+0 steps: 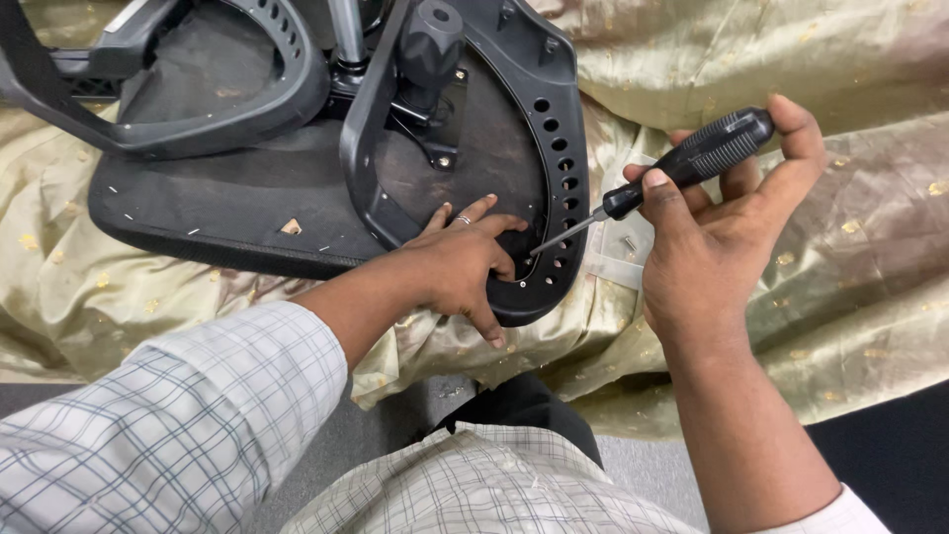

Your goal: The person uses a screwdriver to fasten screws into a black plastic chair frame, securing it to the chair base. They then pick up a second identical frame and begin attaching it to the same base.

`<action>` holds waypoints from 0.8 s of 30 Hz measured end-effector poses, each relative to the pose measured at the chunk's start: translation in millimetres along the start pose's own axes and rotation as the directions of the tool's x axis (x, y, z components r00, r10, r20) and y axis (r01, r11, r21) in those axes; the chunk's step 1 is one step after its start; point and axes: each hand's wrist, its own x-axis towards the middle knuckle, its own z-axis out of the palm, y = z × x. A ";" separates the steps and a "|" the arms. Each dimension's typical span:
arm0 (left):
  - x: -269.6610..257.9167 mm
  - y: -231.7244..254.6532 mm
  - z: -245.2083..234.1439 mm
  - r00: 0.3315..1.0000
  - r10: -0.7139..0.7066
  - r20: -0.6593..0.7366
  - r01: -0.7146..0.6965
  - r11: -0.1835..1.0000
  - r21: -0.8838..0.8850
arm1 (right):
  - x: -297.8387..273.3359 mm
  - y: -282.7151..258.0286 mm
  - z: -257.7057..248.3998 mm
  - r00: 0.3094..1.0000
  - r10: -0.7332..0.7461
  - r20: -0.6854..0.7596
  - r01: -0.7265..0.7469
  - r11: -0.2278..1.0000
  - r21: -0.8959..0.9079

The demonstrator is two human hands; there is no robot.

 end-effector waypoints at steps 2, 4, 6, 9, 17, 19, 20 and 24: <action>0.3 0.1 0.3 1.000 -0.010 0.005 0.010 1.000 0.013 | -4.4 -2.8 -3.5 0.999 -0.028 0.027 0.029 0.998 -0.053; -0.5 0.3 0.7 1.000 -0.013 -0.004 0.013 1.000 0.021 | -7.1 -4.4 -5.9 0.999 -0.036 0.038 0.041 0.992 -0.122; -2.0 0.0 -0.1 1.000 -0.009 -0.020 0.010 0.999 0.032 | -10.4 -5.2 -6.8 0.997 -0.057 0.054 0.065 0.984 -0.166; -3.2 1.0 0.9 1.000 -0.007 -0.027 0.008 0.999 0.049 | -16.0 -6.6 -3.6 0.992 -0.082 0.094 0.098 0.977 -0.187; -3.5 3.1 1.3 0.999 -0.031 -0.030 0.033 0.998 0.044 | -23.6 -17.1 4.8 0.990 -0.092 0.105 0.111 0.976 -0.185; -4.0 3.5 0.9 0.999 -0.036 -0.027 0.037 0.998 0.043 | -23.4 -18.2 5.8 0.988 -0.109 0.112 0.129 0.973 -0.192; -4.3 3.7 0.6 0.999 -0.031 -0.031 0.033 0.998 0.046 | -22.5 -18.6 6.0 0.986 -0.116 0.119 0.138 0.970 -0.199; -4.2 5.2 0.2 0.999 -0.047 -0.016 0.048 0.997 0.055 | -21.1 -18.0 6.5 0.985 -0.110 0.134 0.137 0.966 -0.218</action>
